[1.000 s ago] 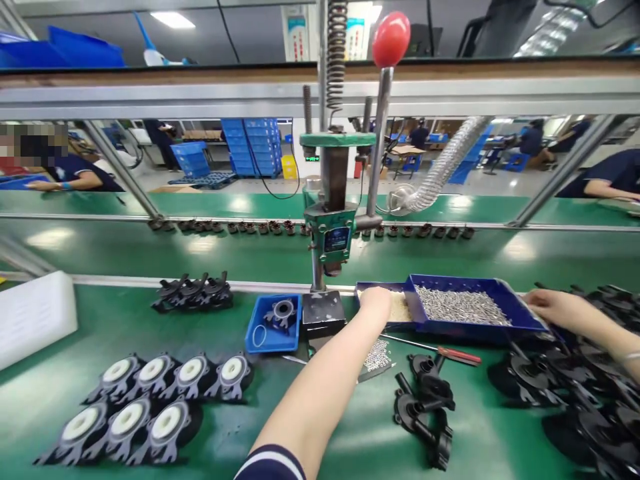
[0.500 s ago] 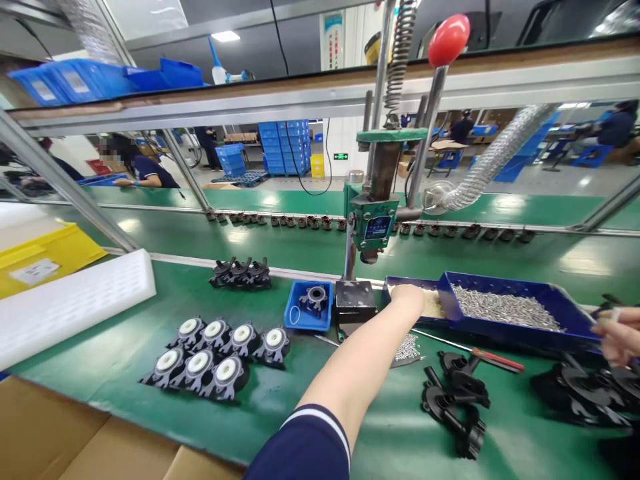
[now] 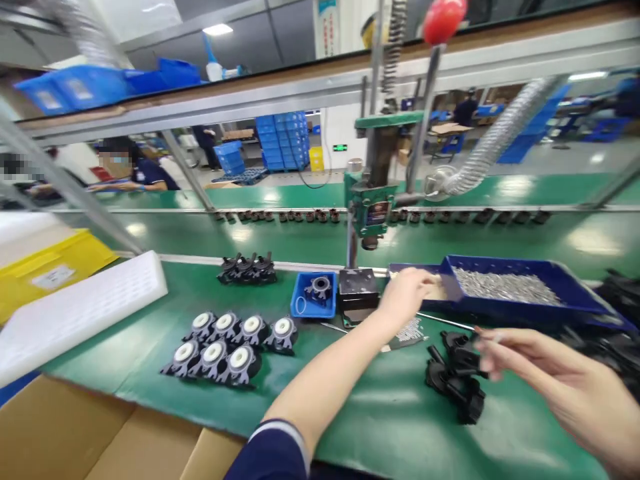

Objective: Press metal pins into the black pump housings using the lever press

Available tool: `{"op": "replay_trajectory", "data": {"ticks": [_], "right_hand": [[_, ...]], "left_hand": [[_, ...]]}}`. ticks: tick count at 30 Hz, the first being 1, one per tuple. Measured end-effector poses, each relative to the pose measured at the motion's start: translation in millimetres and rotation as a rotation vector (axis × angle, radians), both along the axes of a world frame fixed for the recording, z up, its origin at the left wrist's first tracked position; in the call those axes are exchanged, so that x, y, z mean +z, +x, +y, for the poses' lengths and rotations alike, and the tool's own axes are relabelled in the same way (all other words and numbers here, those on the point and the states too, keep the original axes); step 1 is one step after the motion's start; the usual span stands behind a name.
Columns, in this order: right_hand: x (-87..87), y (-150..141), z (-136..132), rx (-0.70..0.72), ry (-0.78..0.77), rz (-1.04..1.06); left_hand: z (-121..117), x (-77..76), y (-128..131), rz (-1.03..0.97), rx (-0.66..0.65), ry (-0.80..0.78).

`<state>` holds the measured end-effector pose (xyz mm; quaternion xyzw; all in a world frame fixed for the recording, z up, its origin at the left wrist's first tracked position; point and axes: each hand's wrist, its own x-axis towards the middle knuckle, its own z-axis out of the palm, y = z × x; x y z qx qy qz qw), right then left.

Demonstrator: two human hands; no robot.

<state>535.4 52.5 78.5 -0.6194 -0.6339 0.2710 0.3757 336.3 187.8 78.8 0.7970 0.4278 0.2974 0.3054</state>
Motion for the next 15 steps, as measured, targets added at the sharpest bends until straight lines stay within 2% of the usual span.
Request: {"op": "replay_trajectory", "data": {"ticks": [3, 5, 7, 10, 15], "right_hand": [[-5.5, -30.5, -5.5, 0.132, -0.168, 0.344], [-13.9, -48.7, -5.5, 0.206, -0.252, 0.491], [-23.6, -65.2, -5.3, 0.275, -0.299, 0.621], [-34.5, -85.3, -6.8, 0.343, -0.324, 0.761], [-37.4, -103.0, -10.7, 0.289, -0.243, 0.796]], "left_hand": [[-50.2, -15.1, -39.3, -0.203, -0.035, -0.110], [-79.2, -28.8, -64.8, -0.274, -0.048, -0.211], [-101.0, -40.9, -83.6, -0.421, -0.007, -0.402], [-120.0, -51.2, -97.3, -0.566, 0.070, -0.569], [-129.0, -51.6, -105.0, -0.573, 0.091, -0.514]]}}
